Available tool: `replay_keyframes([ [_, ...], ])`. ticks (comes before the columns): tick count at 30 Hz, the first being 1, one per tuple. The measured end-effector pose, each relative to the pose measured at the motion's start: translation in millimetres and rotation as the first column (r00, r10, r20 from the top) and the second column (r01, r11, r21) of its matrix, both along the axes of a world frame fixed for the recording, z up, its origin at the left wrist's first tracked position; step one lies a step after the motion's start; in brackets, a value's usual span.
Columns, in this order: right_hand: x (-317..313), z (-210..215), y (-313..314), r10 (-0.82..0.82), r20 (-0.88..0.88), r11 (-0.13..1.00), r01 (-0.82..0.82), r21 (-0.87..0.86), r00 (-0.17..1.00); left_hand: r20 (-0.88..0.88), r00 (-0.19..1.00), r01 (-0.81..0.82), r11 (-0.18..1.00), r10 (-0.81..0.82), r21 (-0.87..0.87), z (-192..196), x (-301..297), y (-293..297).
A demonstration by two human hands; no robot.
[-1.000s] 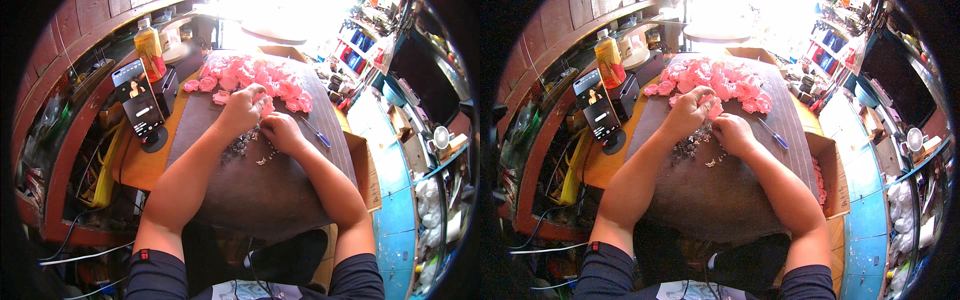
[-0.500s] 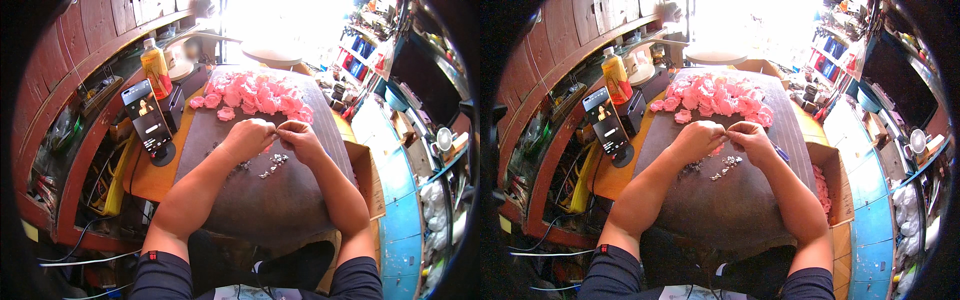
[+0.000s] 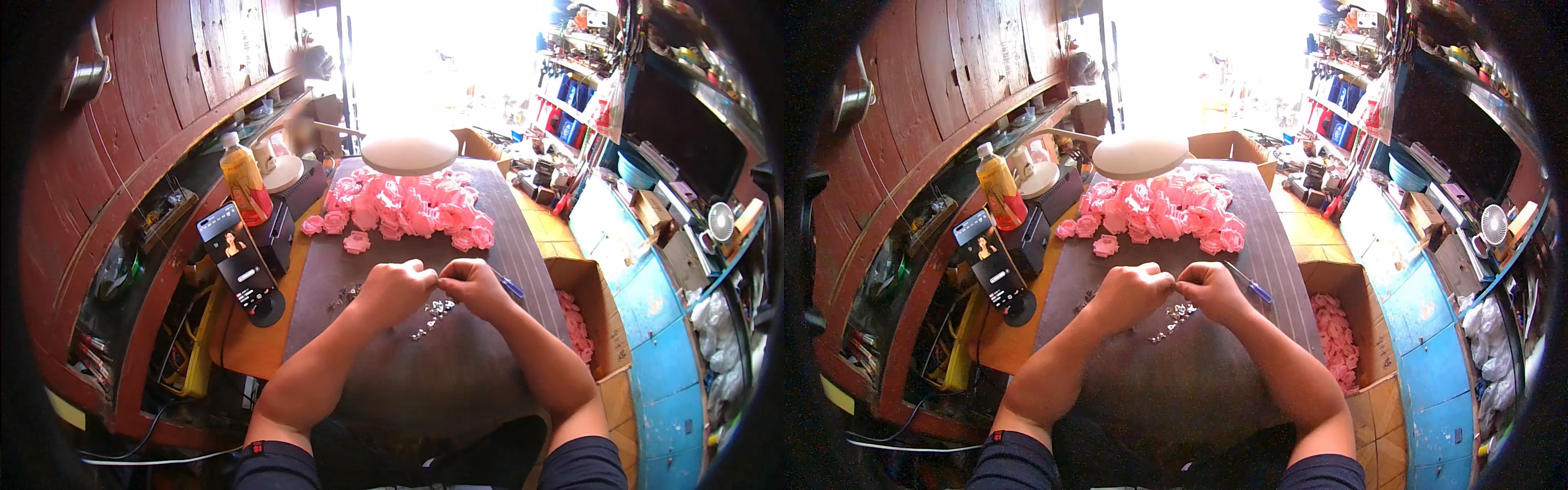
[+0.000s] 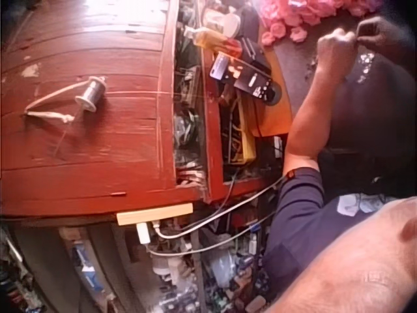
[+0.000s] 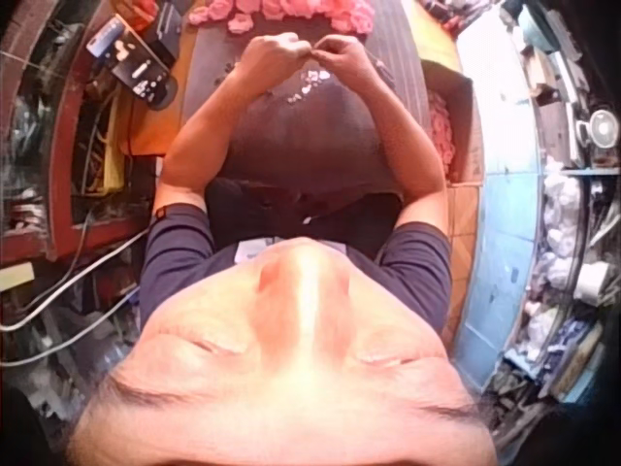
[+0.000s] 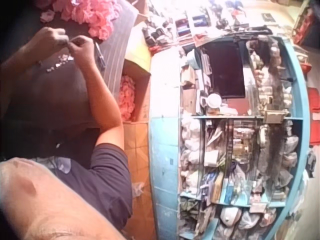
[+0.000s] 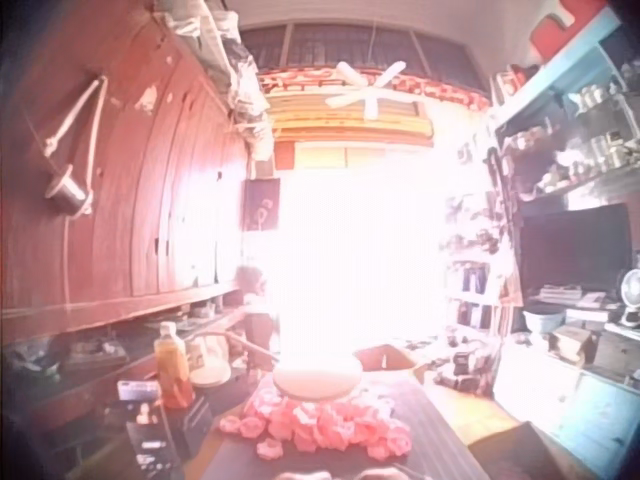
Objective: The person repeatedly picks up small pink plastic pieces and metal fasteners from a workbench, then joins them by hand. The assembled units are placed into a growing pile on the table. The process continues throughout the clip with no other tools used.
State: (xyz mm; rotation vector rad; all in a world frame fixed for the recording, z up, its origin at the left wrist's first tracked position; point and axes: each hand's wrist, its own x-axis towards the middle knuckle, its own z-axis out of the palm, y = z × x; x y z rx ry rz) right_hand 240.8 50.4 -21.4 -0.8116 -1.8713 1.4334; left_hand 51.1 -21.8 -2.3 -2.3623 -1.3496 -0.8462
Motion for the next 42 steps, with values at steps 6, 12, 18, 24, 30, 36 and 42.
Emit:
replay_keyframes([
  [6,-2.0,-4.3,-2.0,0.002,0.052,0.991,-0.009,0.132,0.999,-0.021,1.0,0.006,0.998,-0.007,-0.056,-4.0,-3.0,-1.1],
  [12,3.3,0.2,-5.0,-0.045,0.032,0.998,0.043,0.048,0.998,0.206,0.977,0.1,0.976,-0.059,-0.193,-3.6,-0.7,-1.1],
  [18,8.3,17.0,-5.8,-0.133,-0.08,0.99,0.135,0.027,0.988,0.722,0.685,0.291,0.872,0.097,-0.393,-6.2,-12.3,13.2],
  [24,1.4,20.1,-19.7,-0.08,0.046,0.885,0.049,0.464,0.996,0.782,0.585,0.391,0.77,0.215,-0.504,-12.3,-7.3,11.5],
  [30,0.0,17.6,-21.0,-0.108,0.141,0.88,0.029,0.475,0.984,0.835,0.483,0.504,0.695,0.264,-0.512,-9.8,-0.6,9.1],
  [36,-3.0,14.3,-22.5,-0.087,0.149,0.874,0.004,0.487,0.985,0.832,0.495,0.512,0.69,0.25,-0.512,-13.6,-1.0,9.9],
  [42,-0.6,15.0,-24.4,-0.11,0.199,0.829,-0.021,0.559,0.974,0.82,0.542,0.5,0.714,0.185,-0.491,-15.6,0.2,10.2],
])
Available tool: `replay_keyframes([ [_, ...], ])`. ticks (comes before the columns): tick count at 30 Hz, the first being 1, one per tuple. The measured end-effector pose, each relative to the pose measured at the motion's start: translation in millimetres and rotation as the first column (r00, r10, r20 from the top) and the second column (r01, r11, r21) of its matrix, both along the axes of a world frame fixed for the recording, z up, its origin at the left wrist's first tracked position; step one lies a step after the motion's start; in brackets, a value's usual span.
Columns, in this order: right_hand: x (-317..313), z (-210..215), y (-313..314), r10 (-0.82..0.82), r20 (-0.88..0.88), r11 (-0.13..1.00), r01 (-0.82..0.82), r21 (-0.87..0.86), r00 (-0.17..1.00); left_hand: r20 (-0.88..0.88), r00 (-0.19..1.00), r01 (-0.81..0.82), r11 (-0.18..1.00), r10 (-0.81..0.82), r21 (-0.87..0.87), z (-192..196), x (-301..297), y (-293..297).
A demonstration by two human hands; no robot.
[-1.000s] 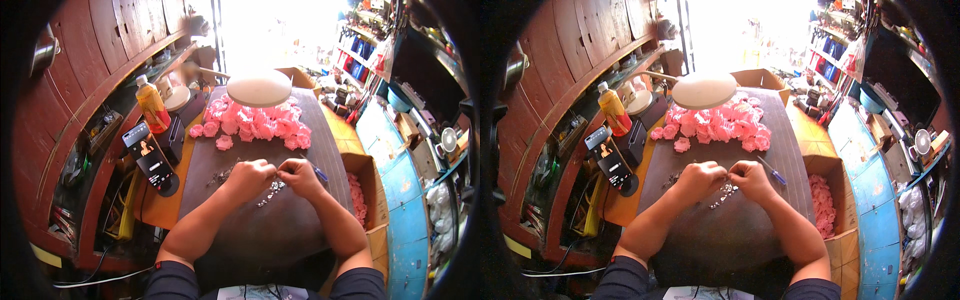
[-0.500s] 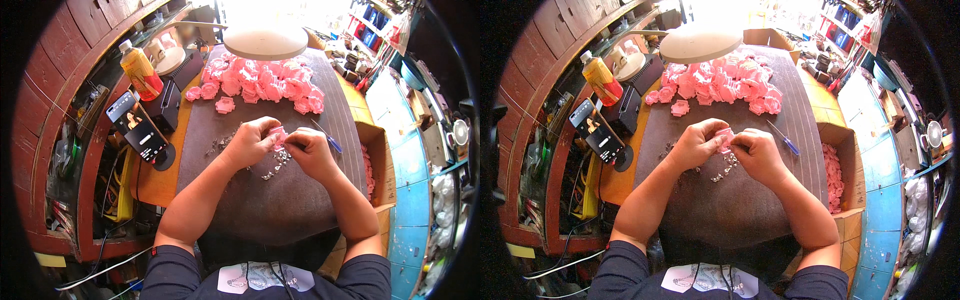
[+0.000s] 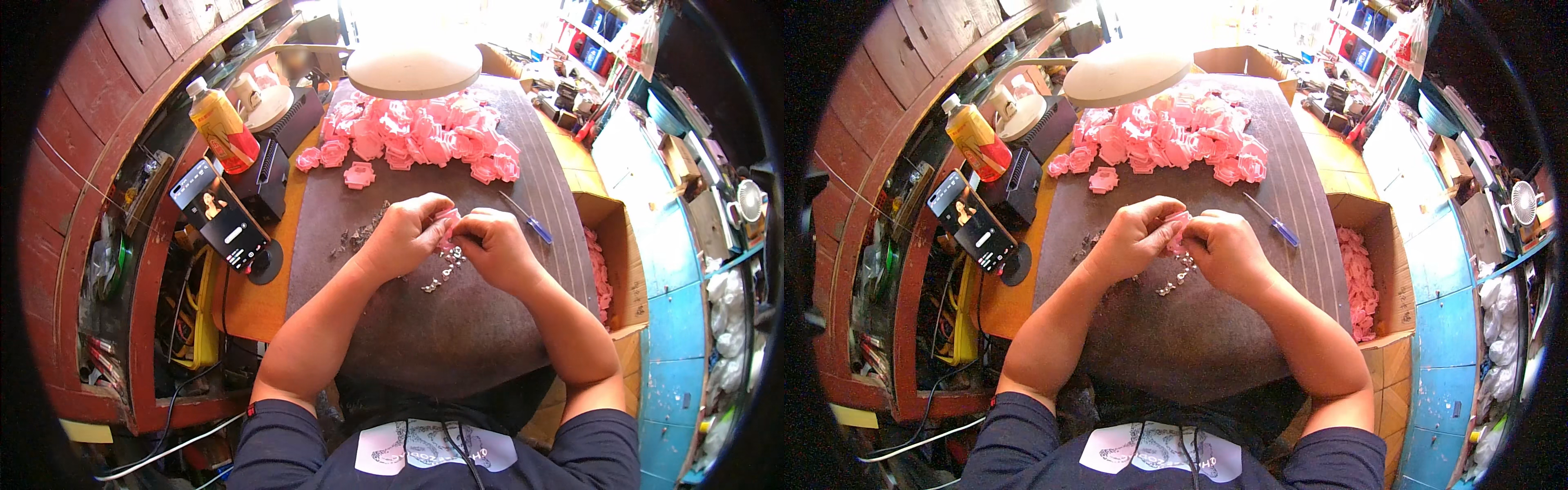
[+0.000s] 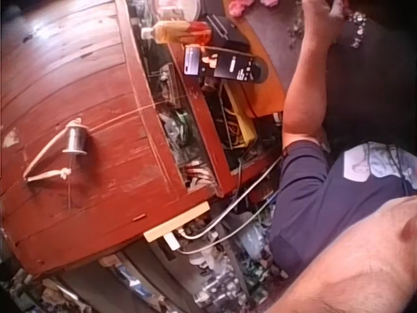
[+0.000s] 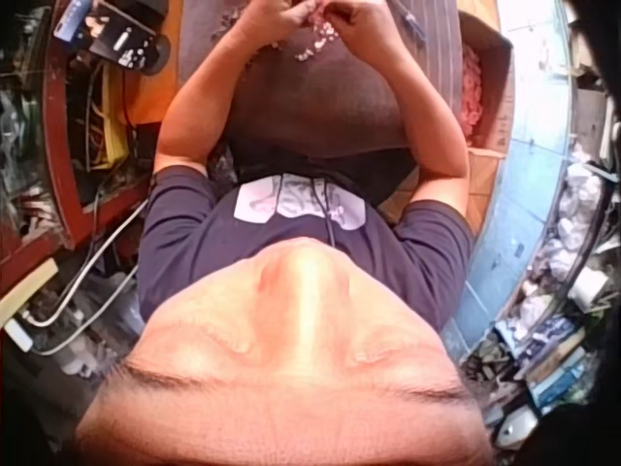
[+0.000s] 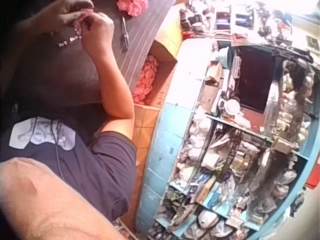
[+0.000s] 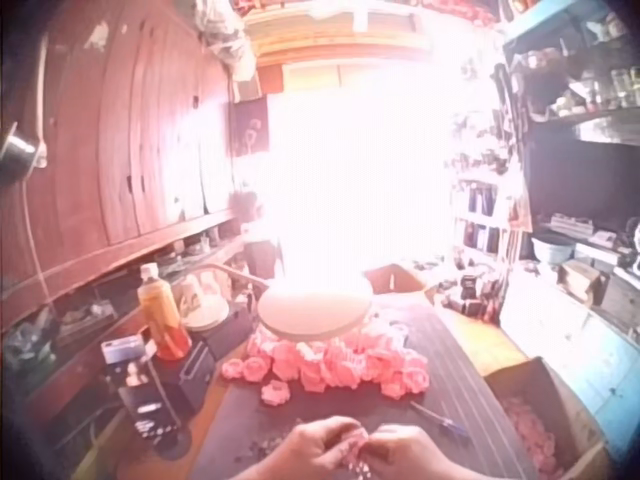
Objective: The person repeatedly picks up small pink plastic pieces and metal fasteners from a workbench, then joins them by hand. The assembled units are placed into a growing pile on the table. The process continues throughout the clip with no other tools used.
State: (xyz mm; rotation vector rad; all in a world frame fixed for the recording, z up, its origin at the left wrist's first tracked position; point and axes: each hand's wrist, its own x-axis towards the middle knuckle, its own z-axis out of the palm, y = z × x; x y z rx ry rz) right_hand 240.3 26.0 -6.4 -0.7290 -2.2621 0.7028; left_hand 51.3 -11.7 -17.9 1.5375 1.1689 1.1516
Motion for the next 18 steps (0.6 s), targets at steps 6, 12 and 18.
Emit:
replay_keyframes([
  [6,-2.6,0.9,-1.5,0.003,-0.041,1.0,-0.003,0.001,0.999,0.027,1.0,0.0,1.0,0.0,0.014,1.0,2.6,-2.4],
  [12,-6.8,-6.1,1.0,-0.037,-0.011,0.998,0.037,0.056,0.999,-0.06,0.998,0.001,1.0,-0.001,0.005,5.3,1.2,-1.6],
  [18,-6.5,-6.9,-3.6,-0.168,0.011,0.985,0.167,0.052,0.986,-0.014,1.0,-0.006,0.999,0.006,0.049,0.0,3.2,-0.9],
])
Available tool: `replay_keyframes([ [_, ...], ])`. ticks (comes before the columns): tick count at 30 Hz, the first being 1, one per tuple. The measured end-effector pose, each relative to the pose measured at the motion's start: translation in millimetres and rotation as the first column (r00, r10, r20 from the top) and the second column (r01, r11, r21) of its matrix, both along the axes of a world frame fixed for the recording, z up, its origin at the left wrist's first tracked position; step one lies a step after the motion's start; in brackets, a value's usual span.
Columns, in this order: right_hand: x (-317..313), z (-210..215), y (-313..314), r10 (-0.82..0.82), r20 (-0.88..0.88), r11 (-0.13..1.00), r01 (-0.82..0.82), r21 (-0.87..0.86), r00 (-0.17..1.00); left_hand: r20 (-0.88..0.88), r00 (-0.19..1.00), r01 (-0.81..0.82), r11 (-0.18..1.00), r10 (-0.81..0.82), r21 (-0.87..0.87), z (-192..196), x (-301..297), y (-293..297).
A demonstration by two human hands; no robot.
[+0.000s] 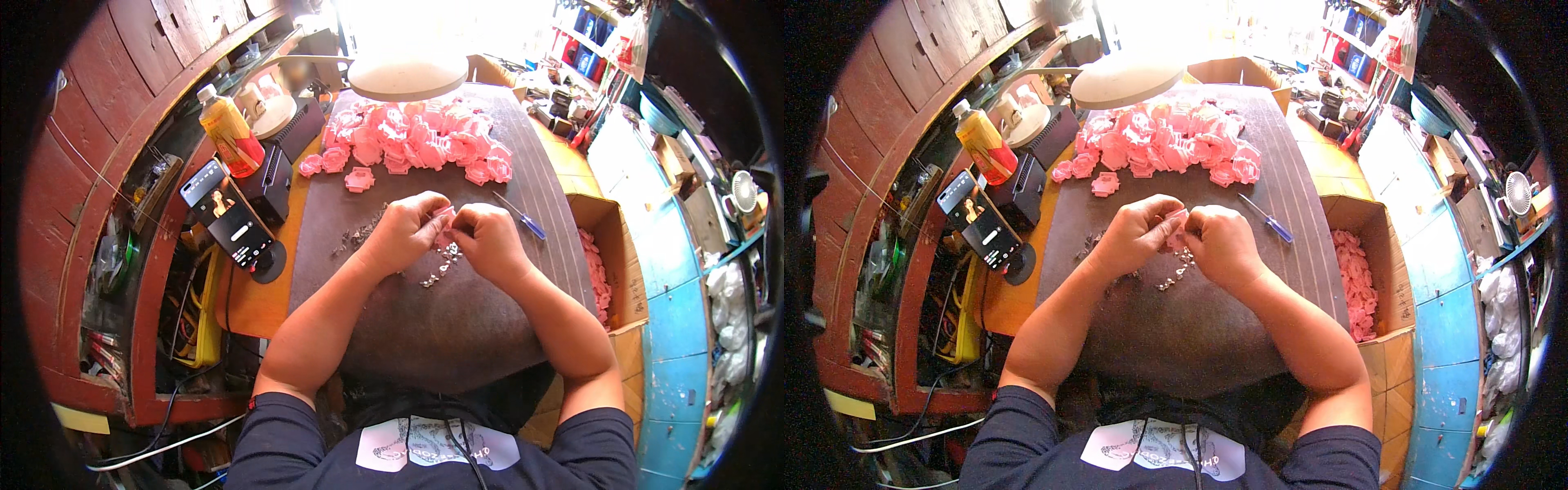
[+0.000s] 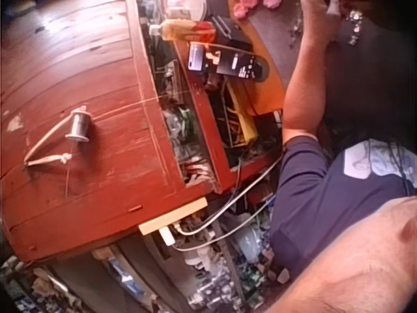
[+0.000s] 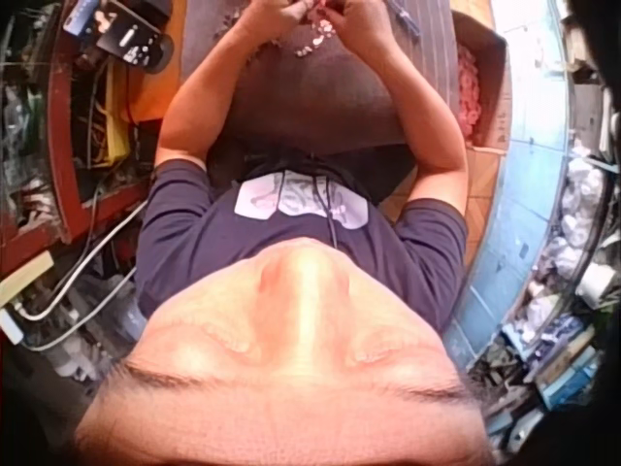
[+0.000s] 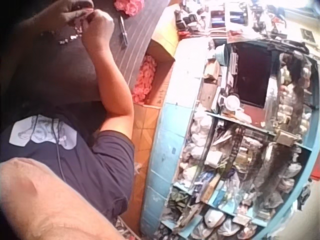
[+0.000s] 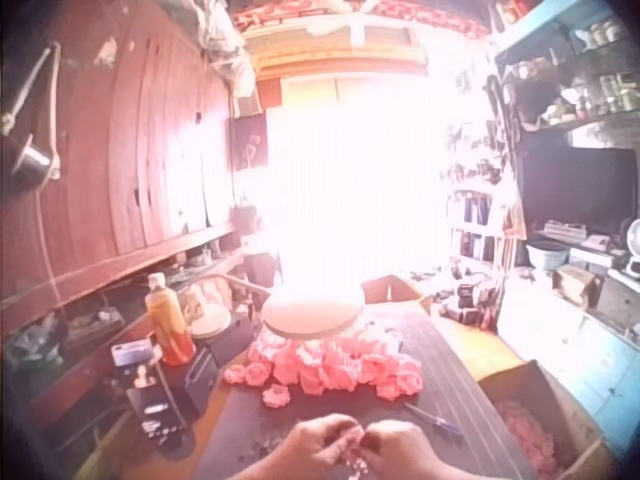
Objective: The person repeatedly picks up small pink plastic pieces and metal fasteners from a workbench, then joins them by hand. The assembled units are placed into a growing pile on the table. The process continues throughout the clip with no other tools used.
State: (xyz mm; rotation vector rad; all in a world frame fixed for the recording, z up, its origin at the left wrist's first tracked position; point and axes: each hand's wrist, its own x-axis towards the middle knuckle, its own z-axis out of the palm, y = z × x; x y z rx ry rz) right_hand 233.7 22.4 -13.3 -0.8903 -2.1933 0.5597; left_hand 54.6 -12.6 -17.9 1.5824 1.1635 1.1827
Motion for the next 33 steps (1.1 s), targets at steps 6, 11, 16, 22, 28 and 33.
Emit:
replay_keyframes([
  [6,-1.5,0.5,1.7,0.115,-0.177,0.991,-0.101,0.086,0.977,0.165,0.982,-0.074,0.991,0.092,-0.11,11.8,-6.4,1.2],
  [11,1.4,5.1,-0.4,0.181,-0.062,0.943,-0.155,0.294,0.982,0.167,0.98,-0.097,0.991,0.111,-0.087,12.0,-7.5,0.9],
  [16,1.1,9.6,-2.7,0.192,-0.037,0.926,-0.168,0.337,0.981,0.189,0.976,-0.093,0.991,0.11,-0.095,9.1,-6.7,2.2],
  [22,4.8,4.2,16.3,0.075,-0.546,0.749,-0.409,-0.522,0.835,0.346,0.938,0.017,1.0,-0.018,0.006,8.8,-1.8,0.0],
  [28,10.0,-6.6,25.5,0.055,-0.568,0.464,-0.525,-0.713,0.821,-0.198,0.971,-0.05,0.925,0.133,0.377,3.8,-6.6,4.3],
  [33,7.6,-1.9,22.0,-0.008,-0.633,0.418,-0.573,-0.705,0.774,-0.156,0.978,-0.065,0.91,0.14,0.41,2.3,-5.0,4.3],
])
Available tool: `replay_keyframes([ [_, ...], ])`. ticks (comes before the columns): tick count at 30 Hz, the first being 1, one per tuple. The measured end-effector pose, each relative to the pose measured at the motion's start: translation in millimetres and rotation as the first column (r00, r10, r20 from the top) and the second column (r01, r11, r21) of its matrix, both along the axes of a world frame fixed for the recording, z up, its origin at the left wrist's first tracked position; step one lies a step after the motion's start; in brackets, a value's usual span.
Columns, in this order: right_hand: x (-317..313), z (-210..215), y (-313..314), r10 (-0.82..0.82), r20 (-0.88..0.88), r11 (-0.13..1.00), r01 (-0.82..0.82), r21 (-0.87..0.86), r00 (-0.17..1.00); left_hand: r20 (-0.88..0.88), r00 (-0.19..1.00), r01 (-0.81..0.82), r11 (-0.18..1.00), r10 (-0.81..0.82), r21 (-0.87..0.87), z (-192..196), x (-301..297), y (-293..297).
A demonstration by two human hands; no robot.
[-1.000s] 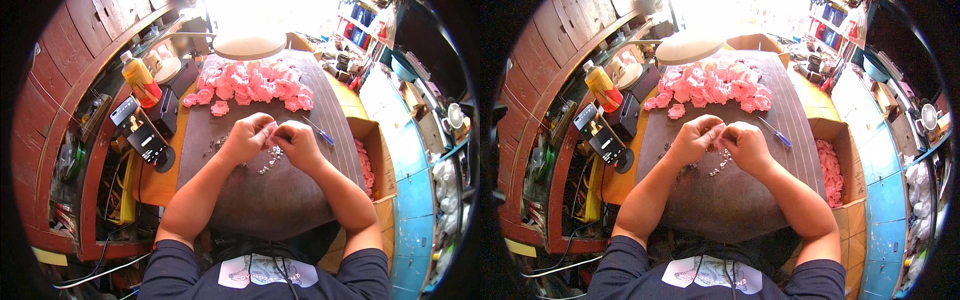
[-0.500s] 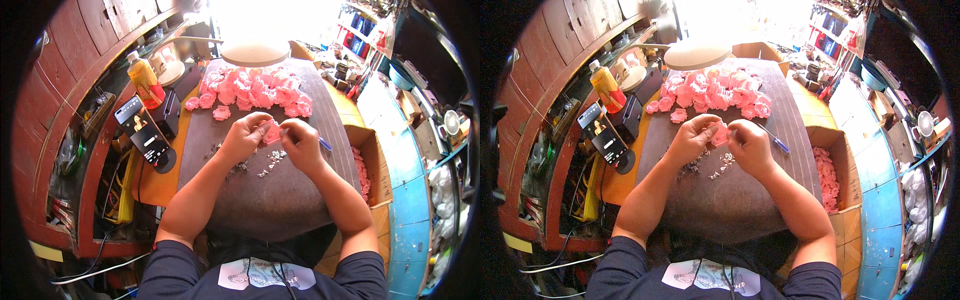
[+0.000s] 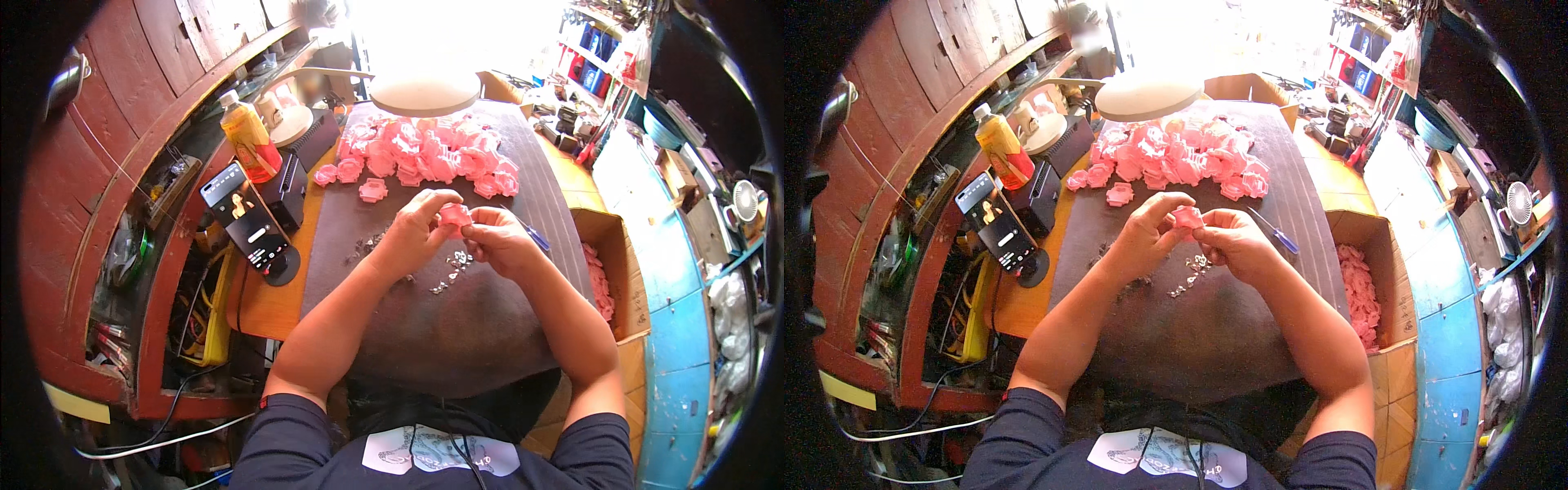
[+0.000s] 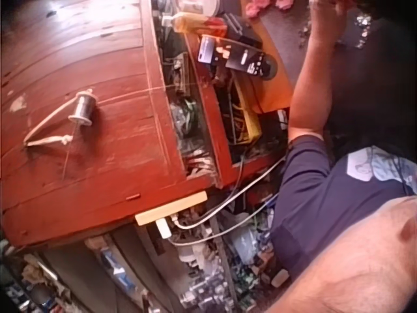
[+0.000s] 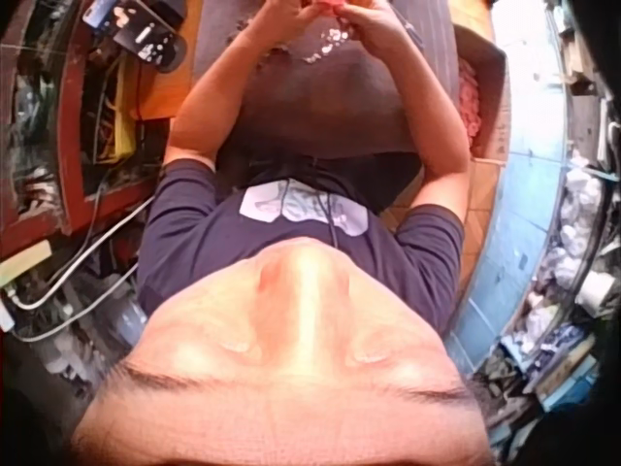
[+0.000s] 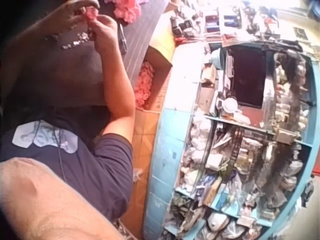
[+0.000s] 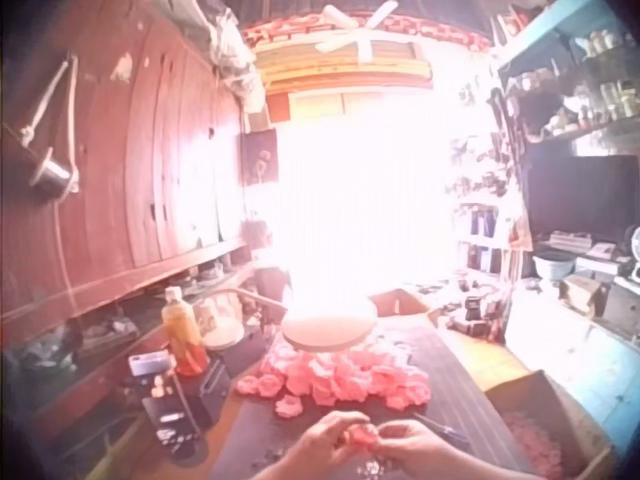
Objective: The person repeatedly picks up small pink plastic pieces and metal fasteners from a workbench, then joins them by hand. The assembled units are placed into a growing pile on the table. The process continues throughout the clip with no other tools used.
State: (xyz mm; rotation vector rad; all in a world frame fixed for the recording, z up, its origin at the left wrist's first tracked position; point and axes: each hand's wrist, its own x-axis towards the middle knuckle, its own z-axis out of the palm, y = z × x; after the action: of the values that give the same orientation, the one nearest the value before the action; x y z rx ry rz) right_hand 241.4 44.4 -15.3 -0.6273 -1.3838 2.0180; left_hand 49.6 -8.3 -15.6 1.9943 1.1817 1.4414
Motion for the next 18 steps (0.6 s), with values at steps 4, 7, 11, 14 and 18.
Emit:
replay_keyframes([
  [4,-0.4,-5.8,-0.4,-0.042,-0.033,0.999,0.043,0.024,0.999,0.037,0.999,0.012,0.995,-0.009,-0.098,2.4,0.6,-2.0],
  [7,-2.3,-10.9,-1.3,-0.075,0.008,0.995,0.074,0.063,0.997,0.033,0.999,0.006,0.994,-0.002,-0.114,-7.2,-2.5,4.1],
  [11,-0.8,-10.4,6.2,-0.166,0.031,0.98,0.161,0.121,0.986,-0.006,0.994,-0.112,0.976,0.112,-0.186,-0.2,-4.0,3.8],
  [14,13.9,6.5,22.4,-0.345,-0.395,0.922,0.387,0.028,0.851,0.012,0.959,-0.278,0.945,0.284,-0.172,3.8,-13.5,12.2],
  [18,18.2,22.6,14.1,-0.4,-0.597,0.877,0.479,-0.029,0.696,-0.033,0.889,-0.459,0.886,0.458,-0.061,12.7,-40.8,36.4],
])
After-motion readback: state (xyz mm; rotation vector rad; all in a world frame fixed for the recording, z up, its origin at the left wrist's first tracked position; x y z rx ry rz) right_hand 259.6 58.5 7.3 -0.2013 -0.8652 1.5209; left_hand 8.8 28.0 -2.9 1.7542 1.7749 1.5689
